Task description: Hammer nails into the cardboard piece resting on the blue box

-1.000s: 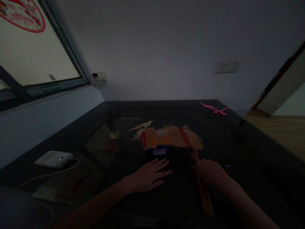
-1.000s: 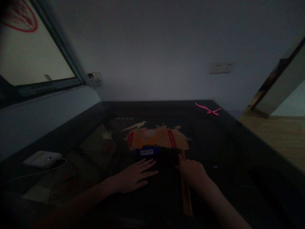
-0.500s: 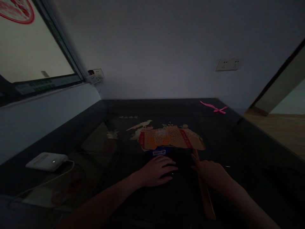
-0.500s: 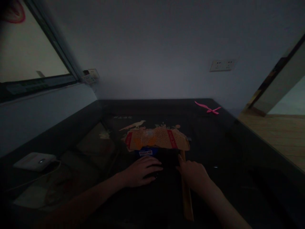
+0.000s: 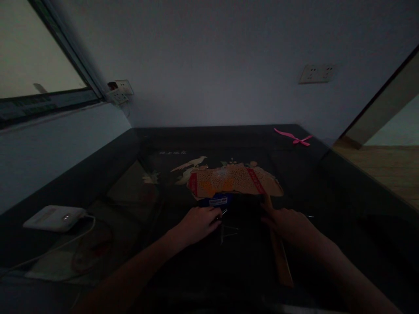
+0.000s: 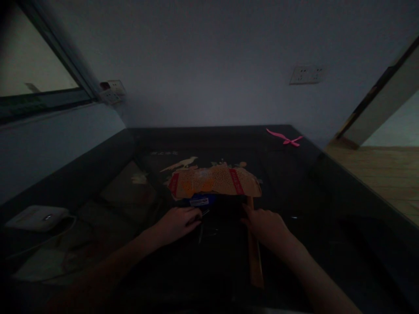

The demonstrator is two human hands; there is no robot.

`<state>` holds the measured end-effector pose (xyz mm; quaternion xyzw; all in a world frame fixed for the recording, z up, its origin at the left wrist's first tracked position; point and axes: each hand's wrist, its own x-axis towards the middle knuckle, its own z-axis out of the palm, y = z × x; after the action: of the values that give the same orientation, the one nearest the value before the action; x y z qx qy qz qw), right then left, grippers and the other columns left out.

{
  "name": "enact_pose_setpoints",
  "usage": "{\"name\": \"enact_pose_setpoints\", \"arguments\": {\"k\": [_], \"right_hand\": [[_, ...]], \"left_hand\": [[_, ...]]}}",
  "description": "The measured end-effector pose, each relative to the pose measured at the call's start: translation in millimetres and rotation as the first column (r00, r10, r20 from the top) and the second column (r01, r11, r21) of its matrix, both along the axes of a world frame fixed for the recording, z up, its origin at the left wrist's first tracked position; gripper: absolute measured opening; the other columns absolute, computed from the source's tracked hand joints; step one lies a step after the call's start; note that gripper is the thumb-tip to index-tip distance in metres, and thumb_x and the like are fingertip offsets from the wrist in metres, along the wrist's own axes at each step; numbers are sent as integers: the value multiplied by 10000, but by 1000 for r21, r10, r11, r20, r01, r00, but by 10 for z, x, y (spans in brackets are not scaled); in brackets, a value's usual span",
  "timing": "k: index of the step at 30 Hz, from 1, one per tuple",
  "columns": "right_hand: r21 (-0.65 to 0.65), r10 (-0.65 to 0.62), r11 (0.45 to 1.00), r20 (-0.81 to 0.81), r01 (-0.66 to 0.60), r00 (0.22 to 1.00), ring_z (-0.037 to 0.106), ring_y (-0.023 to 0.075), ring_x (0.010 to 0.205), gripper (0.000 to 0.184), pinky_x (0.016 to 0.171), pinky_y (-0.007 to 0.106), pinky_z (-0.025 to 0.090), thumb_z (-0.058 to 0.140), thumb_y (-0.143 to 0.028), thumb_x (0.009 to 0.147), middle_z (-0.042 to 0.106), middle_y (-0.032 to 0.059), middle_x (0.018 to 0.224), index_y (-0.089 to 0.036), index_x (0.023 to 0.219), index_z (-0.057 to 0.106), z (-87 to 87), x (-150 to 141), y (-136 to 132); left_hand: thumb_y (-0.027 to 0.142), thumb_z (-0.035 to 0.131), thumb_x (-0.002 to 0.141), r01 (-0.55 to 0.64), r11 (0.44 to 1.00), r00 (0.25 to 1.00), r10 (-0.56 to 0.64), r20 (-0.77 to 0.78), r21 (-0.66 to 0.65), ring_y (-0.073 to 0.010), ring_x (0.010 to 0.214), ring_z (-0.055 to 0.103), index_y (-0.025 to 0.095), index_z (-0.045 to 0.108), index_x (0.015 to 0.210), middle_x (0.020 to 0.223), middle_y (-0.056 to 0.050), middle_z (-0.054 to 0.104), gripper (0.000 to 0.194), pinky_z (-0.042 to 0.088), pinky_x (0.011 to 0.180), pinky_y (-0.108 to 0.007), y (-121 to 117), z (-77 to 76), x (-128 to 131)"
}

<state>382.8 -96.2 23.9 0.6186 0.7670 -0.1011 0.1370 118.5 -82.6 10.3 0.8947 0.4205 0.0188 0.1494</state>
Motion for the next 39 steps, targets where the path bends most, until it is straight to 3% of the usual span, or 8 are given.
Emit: {"name": "enact_pose_setpoints", "arguments": {"k": [11,20,29,34,39], "right_hand": [[0,6,1000,-1,-6,1000,675,307,797,453,644,395,497,394,-382,907,706,153,901,-161,1294,476,26,5,-5],[-10,4,1000,-1,-4,1000,674,305,814,474,661,397,500,394,-380,903,706,149,919,-155,1317,446,17,12,6],[-4,-9,1000,4,9,1000,669,298,843,475,680,388,498,393,-387,904,699,152,958,-163,1319,450,41,-9,-8],[-9,-8,1000,-3,8,1000,672,304,824,482,661,391,498,396,-395,902,701,158,936,-154,1316,451,20,5,-4],[-9,-1,1000,-3,0,1000,678,296,811,478,666,391,497,389,-399,906,705,156,916,-160,1316,449,11,18,0]], "left_hand": [[267,269,920,-154,988,961,148,-233,-9,-180,719,633,199,539,992,871,-66,644,287,473,630,-286,-1,42,-117],[314,241,929,-233,972,938,225,-265,-1,-185,735,648,205,561,990,871,-71,655,343,478,627,-281,17,140,-120],[292,337,903,-217,973,925,230,-303,79,-228,761,652,248,523,1123,917,-76,668,291,488,629,-321,-26,144,-133],[273,378,888,-301,950,889,311,-336,84,-239,812,650,208,575,1044,935,-102,662,259,490,660,-324,28,201,-174],[298,436,866,-352,929,869,369,-329,113,-248,861,639,183,559,1098,963,-128,645,287,492,691,-328,144,130,-248]]}}
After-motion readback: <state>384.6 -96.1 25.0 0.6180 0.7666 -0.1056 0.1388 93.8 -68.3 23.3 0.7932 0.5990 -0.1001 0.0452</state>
